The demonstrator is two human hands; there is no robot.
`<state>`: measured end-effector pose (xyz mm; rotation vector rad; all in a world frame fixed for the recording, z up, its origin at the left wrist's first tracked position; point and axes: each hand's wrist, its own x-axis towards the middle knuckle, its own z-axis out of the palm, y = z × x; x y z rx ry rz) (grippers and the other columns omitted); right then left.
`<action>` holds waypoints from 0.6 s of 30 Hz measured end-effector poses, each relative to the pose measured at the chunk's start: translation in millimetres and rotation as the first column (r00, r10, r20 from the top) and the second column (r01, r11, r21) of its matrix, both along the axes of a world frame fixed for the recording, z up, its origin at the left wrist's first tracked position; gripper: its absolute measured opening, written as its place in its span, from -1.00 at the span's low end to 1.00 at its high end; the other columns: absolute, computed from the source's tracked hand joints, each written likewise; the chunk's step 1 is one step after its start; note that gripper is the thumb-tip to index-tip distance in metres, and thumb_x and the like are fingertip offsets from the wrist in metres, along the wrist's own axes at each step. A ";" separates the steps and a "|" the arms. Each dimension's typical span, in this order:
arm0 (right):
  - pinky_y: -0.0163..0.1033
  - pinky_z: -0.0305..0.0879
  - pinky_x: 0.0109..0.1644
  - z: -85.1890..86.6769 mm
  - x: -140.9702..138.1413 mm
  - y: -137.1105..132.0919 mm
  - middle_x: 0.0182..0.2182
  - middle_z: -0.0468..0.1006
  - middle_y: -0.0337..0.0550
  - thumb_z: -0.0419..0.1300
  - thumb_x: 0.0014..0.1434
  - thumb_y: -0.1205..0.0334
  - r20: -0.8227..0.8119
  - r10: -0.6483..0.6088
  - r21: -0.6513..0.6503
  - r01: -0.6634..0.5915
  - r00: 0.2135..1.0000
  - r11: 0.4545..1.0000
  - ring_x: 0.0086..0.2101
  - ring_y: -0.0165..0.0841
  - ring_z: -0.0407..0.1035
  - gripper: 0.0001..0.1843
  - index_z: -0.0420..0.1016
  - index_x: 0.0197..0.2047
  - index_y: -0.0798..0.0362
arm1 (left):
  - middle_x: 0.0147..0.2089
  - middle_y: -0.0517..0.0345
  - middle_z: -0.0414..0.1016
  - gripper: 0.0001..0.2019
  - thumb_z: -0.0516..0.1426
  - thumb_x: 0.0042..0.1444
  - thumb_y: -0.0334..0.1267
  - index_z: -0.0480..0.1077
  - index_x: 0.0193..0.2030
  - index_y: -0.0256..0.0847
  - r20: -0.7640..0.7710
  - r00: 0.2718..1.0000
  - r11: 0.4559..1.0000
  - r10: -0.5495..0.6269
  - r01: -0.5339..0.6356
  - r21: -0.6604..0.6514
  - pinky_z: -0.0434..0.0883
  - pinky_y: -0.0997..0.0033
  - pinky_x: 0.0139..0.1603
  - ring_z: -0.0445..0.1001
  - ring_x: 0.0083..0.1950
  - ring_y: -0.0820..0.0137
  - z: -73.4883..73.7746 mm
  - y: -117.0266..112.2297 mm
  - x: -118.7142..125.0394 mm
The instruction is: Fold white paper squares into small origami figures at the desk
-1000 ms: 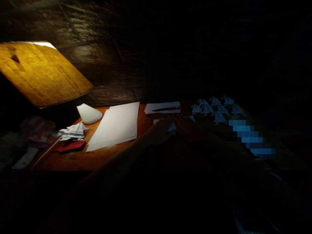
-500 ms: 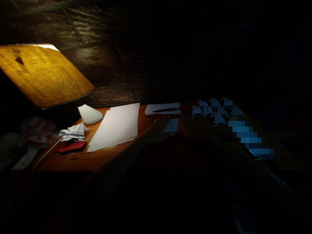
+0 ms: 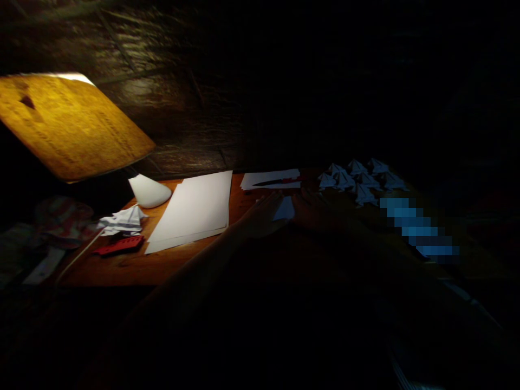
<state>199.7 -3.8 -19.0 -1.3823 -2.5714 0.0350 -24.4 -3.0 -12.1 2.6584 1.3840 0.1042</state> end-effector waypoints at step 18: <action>0.20 0.02 0.38 4.8 -3.7 2.5 0.41 0.17 0.20 0.13 0.25 -0.10 -0.066 -0.085 -0.137 0.076 0.994 0.988 0.37 0.15 0.07 -0.43 0.35 0.22 0.04 | 0.59 -0.34 -0.23 -0.15 0.04 0.22 -0.01 -0.13 0.52 -0.44 -0.031 0.996 0.997 0.079 -0.079 -0.007 -0.14 -0.23 0.52 -0.25 0.60 -0.06 1.4 -3.9 13.2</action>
